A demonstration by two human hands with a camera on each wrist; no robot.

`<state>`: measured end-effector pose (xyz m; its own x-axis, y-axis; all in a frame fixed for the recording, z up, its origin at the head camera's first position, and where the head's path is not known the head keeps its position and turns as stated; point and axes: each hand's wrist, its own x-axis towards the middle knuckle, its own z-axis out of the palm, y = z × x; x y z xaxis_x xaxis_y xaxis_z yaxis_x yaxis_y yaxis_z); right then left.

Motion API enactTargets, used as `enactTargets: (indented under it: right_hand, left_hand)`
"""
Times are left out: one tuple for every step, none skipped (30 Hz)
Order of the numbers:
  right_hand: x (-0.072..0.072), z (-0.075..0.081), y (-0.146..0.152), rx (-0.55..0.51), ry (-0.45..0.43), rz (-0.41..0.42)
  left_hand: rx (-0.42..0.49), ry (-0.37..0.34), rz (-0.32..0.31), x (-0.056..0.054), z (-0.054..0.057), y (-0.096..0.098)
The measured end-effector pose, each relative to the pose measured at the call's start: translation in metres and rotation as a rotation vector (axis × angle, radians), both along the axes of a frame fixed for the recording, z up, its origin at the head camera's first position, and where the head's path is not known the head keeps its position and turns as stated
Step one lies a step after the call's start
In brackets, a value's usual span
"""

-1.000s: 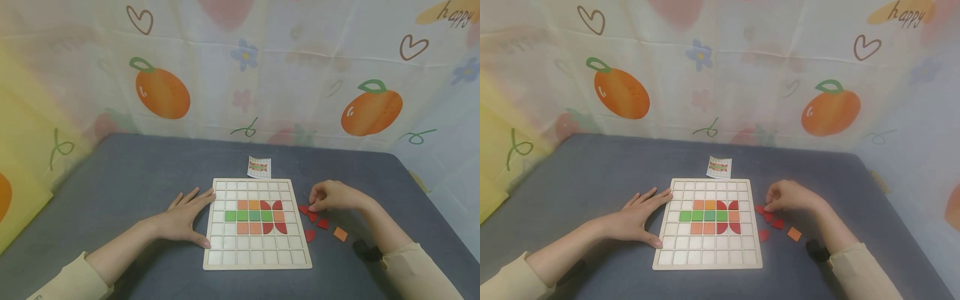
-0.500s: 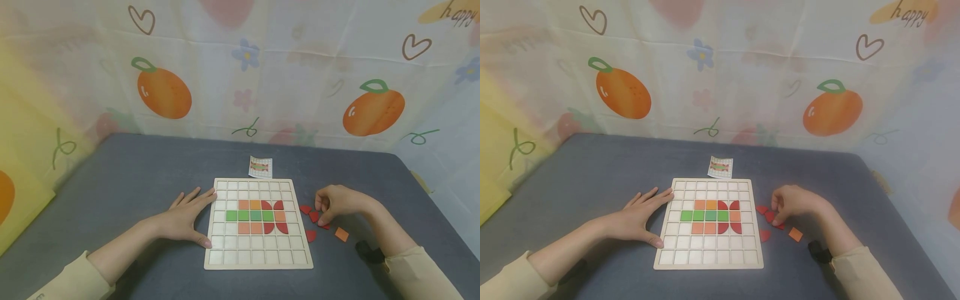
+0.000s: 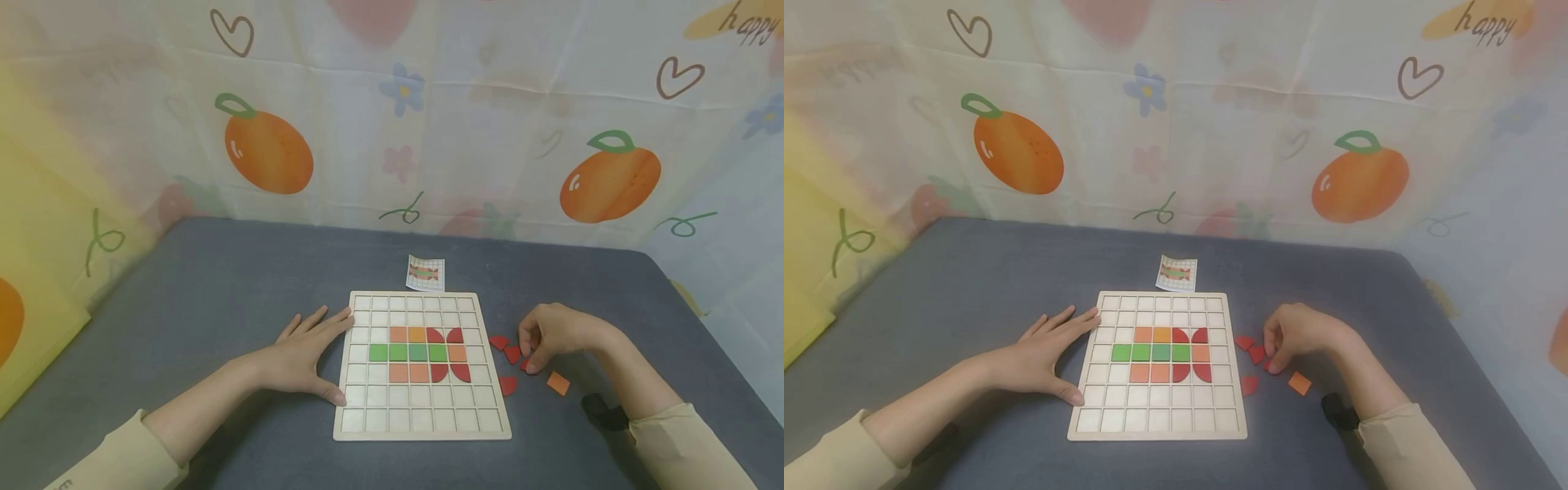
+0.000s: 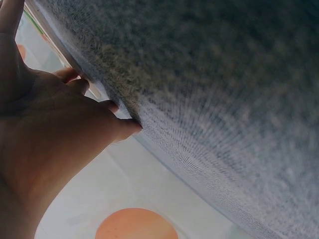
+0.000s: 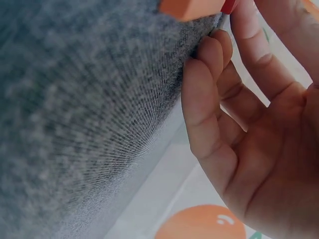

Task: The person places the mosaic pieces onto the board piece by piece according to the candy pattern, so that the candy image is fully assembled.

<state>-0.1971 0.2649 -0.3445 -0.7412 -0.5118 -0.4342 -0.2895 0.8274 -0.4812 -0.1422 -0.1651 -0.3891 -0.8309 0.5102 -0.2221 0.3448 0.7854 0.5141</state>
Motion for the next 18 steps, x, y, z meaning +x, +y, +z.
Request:
enactTargets:
  right_hand:
    - [0.0002, -0.0002, 0.0001, -0.001, 0.000, 0.000]
    - [0.0005, -0.0001, 0.0003, -0.002, 0.000, -0.001]
    - [0.0006, -0.0002, 0.0006, -0.001, 0.000, -0.002]
    - [0.0007, -0.0003, 0.0009, 0.000, 0.002, -0.002]
    - [0.0008, -0.0003, 0.0012, 0.003, -0.002, -0.008]
    - [0.0007, -0.0005, 0.0016, 0.005, -0.004, -0.009]
    - [0.0006, -0.0006, 0.0020, 0.008, -0.006, -0.012]
    - [0.0004, -0.0007, 0.0022, 0.011, -0.009, -0.014]
    - [0.0002, -0.0008, 0.0025, 0.009, -0.015, -0.016]
    - [0.0000, -0.0009, 0.0028, 0.007, -0.022, -0.020]
    - [-0.0003, -0.0010, 0.0031, 0.004, -0.030, -0.023]
    - [-0.0006, -0.0011, 0.0033, 0.001, -0.036, -0.026]
    - [-0.0008, -0.0012, 0.0036, -0.003, -0.041, -0.027]
    - [-0.0010, -0.0012, 0.0039, -0.008, -0.047, -0.027]
    - [-0.0012, -0.0011, 0.0042, -0.013, -0.052, -0.026]
    - [-0.0013, -0.0011, 0.0045, -0.016, -0.053, -0.023]
    - [-0.0014, -0.0010, 0.0048, -0.019, -0.053, -0.020]
    - [-0.0015, -0.0009, 0.0050, -0.020, -0.056, -0.019]
  left_hand:
    - [0.000, 0.000, 0.000, 0.0001, 0.0002, 0.0000]
    - [0.001, 0.001, 0.000, 0.0003, 0.0004, 0.0000]
    - [0.000, 0.000, 0.000, 0.0004, 0.0006, 0.0001]
    - [0.001, 0.000, 0.001, 0.0006, 0.0006, 0.0001]
    - [0.001, 0.000, 0.002, 0.0007, 0.0006, 0.0001]
    - [0.001, 0.000, 0.003, 0.0007, 0.0006, 0.0001]
    - [0.001, 0.000, 0.004, 0.0008, 0.0004, 0.0001]
    - [0.001, 0.000, 0.005, 0.0008, 0.0003, 0.0001]
    - [0.001, 0.001, 0.006, 0.0008, 0.0002, 0.0000]
    - [0.001, 0.001, 0.006, 0.0007, 0.0000, 0.0000]
    - [0.003, 0.002, 0.007, 0.0007, -0.0001, 0.0000]
    - [0.004, 0.002, 0.007, 0.0007, -0.0002, 0.0000]
    - [0.004, 0.003, 0.007, 0.0007, -0.0002, 0.0001]
    - [0.005, 0.004, 0.007, 0.0006, -0.0002, 0.0001]
    - [0.006, 0.004, 0.006, 0.0006, -0.0003, 0.0001]
    - [0.006, 0.004, 0.006, 0.0007, -0.0003, 0.0001]
    - [0.006, 0.005, 0.006, 0.0007, -0.0003, 0.0000]
    - [0.005, 0.006, 0.006, 0.0006, -0.0004, 0.0000]
